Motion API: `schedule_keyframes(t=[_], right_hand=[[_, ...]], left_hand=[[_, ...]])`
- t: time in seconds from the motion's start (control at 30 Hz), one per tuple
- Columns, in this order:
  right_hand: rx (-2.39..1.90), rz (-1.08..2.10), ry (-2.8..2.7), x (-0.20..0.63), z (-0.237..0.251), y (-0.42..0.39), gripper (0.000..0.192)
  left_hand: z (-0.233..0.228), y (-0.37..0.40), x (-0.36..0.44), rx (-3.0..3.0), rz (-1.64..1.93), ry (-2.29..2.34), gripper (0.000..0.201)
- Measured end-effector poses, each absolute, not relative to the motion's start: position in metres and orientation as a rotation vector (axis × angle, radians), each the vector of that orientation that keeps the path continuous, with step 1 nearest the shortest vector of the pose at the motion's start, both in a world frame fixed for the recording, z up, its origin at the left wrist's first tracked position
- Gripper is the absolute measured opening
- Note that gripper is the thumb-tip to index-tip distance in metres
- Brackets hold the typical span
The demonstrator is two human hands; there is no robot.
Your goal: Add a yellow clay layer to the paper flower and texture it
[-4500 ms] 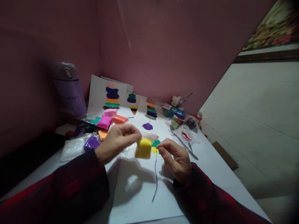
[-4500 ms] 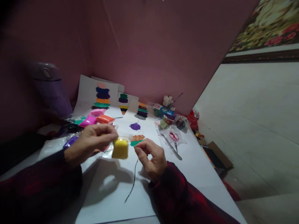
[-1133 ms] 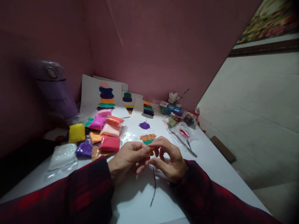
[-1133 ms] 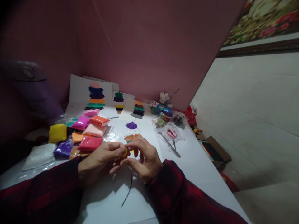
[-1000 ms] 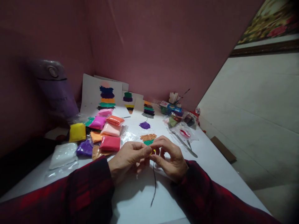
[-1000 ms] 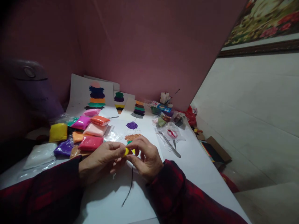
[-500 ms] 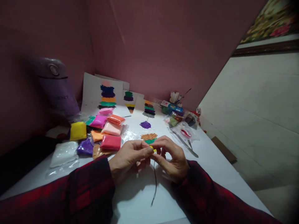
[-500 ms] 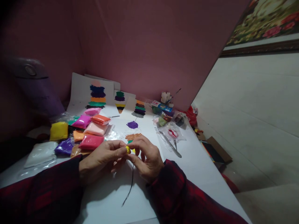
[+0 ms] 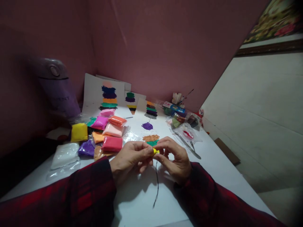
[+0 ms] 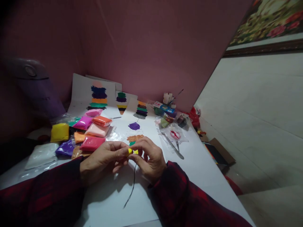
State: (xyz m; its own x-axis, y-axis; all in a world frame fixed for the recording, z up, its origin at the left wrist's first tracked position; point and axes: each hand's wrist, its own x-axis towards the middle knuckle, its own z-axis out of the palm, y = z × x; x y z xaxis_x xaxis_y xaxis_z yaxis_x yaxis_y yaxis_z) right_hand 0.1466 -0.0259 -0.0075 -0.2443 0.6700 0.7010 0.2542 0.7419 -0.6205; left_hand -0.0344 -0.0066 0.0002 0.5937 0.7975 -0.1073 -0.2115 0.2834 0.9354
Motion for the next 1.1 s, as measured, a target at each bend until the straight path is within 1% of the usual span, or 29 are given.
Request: schedule_keyframes(t=[0.13,0.3,0.47,0.67,0.83,0.97,1.1], right_hand=[[-0.712,0.435,-1.773,0.1454,-0.0067,-0.0265,0.015],[-0.731,0.439,-1.809,0.1452,-0.0058,-0.0267,0.011],[-0.728,0.478,-1.837,0.1459,-0.0053,-0.0267,0.014],[-0.703,0.476,-1.802,0.1453,-0.0066,-0.0273,0.011],[-0.733,0.503,-1.852,0.1468,-0.0068,-0.0265,0.023],[-0.715,0.468,-1.864,0.1475,-0.0052,-0.0269,0.016],[-0.700,0.401,-1.840,0.1467,-0.0045,-0.0274,0.018]], left_hand=[[0.0007,-0.0069,-0.0333,1.061,0.745,0.668,0.048],[0.0008,-0.0069,-0.0327,1.149,0.716,0.687,0.043],[0.0011,-0.0064,-0.0338,1.140,0.706,0.660,0.042],[0.0010,-0.0057,-0.0339,1.173,0.695,0.683,0.044],[-0.0005,-0.0046,-0.0351,1.185,0.704,0.687,0.044],[-0.0003,-0.0050,-0.0368,1.179,0.675,0.665,0.044],[-0.0024,-0.0034,-0.0361,1.192,0.693,0.679,0.043]])
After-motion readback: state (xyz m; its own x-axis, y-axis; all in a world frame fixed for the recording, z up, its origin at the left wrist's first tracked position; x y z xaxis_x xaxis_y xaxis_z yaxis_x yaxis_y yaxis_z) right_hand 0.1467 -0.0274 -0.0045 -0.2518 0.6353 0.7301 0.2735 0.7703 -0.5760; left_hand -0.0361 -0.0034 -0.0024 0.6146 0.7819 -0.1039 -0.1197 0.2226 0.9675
